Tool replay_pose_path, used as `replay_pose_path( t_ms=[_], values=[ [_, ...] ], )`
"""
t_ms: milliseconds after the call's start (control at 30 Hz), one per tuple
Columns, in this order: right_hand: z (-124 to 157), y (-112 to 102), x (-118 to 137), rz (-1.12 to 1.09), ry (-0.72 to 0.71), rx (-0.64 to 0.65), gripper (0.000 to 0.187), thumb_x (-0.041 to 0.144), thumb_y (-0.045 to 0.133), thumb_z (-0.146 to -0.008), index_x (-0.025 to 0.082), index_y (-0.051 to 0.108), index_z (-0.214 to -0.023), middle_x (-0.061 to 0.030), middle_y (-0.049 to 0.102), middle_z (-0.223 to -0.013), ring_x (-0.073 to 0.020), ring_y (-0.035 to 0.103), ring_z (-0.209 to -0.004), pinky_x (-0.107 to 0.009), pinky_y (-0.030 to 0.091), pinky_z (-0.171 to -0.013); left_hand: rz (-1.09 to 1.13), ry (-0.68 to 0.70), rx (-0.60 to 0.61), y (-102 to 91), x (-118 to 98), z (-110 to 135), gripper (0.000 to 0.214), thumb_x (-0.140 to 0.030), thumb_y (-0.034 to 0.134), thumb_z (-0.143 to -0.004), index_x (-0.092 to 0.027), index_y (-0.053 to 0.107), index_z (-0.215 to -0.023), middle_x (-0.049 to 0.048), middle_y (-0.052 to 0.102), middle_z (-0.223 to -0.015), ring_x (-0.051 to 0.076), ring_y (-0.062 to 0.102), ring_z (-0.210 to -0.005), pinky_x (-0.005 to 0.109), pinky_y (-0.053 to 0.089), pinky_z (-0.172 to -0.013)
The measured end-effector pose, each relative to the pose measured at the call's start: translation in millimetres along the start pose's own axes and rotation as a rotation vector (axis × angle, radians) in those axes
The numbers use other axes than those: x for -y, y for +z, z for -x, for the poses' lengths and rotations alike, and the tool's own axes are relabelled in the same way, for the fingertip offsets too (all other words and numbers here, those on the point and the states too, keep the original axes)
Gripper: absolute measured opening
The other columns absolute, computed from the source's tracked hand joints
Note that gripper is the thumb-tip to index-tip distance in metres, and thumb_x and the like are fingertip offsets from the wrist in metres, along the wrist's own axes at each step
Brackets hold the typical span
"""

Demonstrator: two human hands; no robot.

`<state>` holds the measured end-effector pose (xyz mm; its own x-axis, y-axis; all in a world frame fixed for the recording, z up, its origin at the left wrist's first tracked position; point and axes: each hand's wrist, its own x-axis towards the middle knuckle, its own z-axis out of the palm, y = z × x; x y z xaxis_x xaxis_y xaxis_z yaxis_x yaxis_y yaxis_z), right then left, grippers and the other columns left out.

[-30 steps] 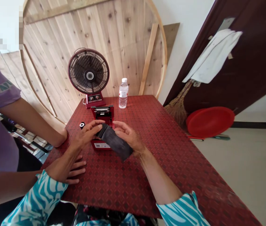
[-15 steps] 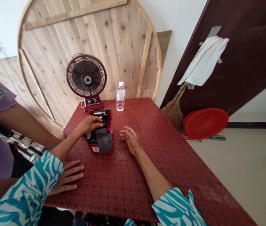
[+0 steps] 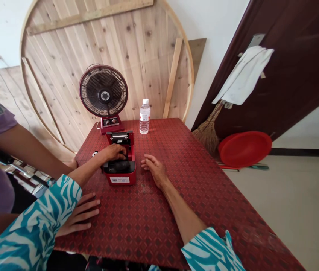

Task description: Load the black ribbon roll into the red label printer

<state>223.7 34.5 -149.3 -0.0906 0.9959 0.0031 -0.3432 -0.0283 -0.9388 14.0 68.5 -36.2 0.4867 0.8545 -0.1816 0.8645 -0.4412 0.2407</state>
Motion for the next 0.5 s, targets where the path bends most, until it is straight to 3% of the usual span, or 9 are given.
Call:
replay_pose_path(
  t_ms=[167,333,400,500],
  values=[
    [0.1,1.2,2.1,0.028,-0.02,0.004,0.033,0.041,0.065,-0.067,0.022,0.063,-0.094,0.0008,0.069,-0.074,-0.0112,0.062,-0.061,-0.025,0.045,-0.06,0.066,0.045,-0.095,3.0,6.3,2.2,0.015,-0.024,0.065,-0.069,-0.025,0.071,-0.082,0.0012,0.071,-0.082,0.019,0.063,-0.079,0.024,0.042,-0.071],
    [2.9,1.8,2.1,0.057,-0.025,0.028,0.032,0.039,0.066,-0.068,0.021,0.065,-0.094,0.0007,0.069,-0.075,-0.0114,0.063,-0.061,-0.025,0.045,-0.06,0.211,0.104,-0.106,-1.8,8.8,11.3,0.016,-0.022,0.062,-0.071,-0.023,0.072,-0.083,0.002,0.072,-0.086,0.019,0.065,-0.082,0.025,0.044,-0.075],
    [4.4,0.4,2.8,0.058,-0.024,0.032,0.032,0.04,0.066,-0.068,0.021,0.065,-0.094,0.0003,0.069,-0.076,-0.0121,0.063,-0.061,-0.025,0.045,-0.06,0.29,0.084,-0.215,-2.9,5.0,24.1,0.02,-0.03,0.058,-0.077,-0.022,0.071,-0.09,0.0028,0.072,-0.09,0.019,0.065,-0.085,0.026,0.045,-0.078],
    [1.3,-0.8,9.5,0.03,-0.04,-0.027,0.034,0.042,0.067,-0.068,0.022,0.065,-0.095,-0.0012,0.07,-0.081,-0.0145,0.065,-0.067,-0.026,0.045,-0.062,0.506,0.027,-0.475,4.1,-3.6,54.3,0.037,-0.043,0.043,-0.088,-0.019,0.068,-0.1,0.0044,0.071,-0.095,0.02,0.064,-0.089,0.028,0.047,-0.079]
  ],
)
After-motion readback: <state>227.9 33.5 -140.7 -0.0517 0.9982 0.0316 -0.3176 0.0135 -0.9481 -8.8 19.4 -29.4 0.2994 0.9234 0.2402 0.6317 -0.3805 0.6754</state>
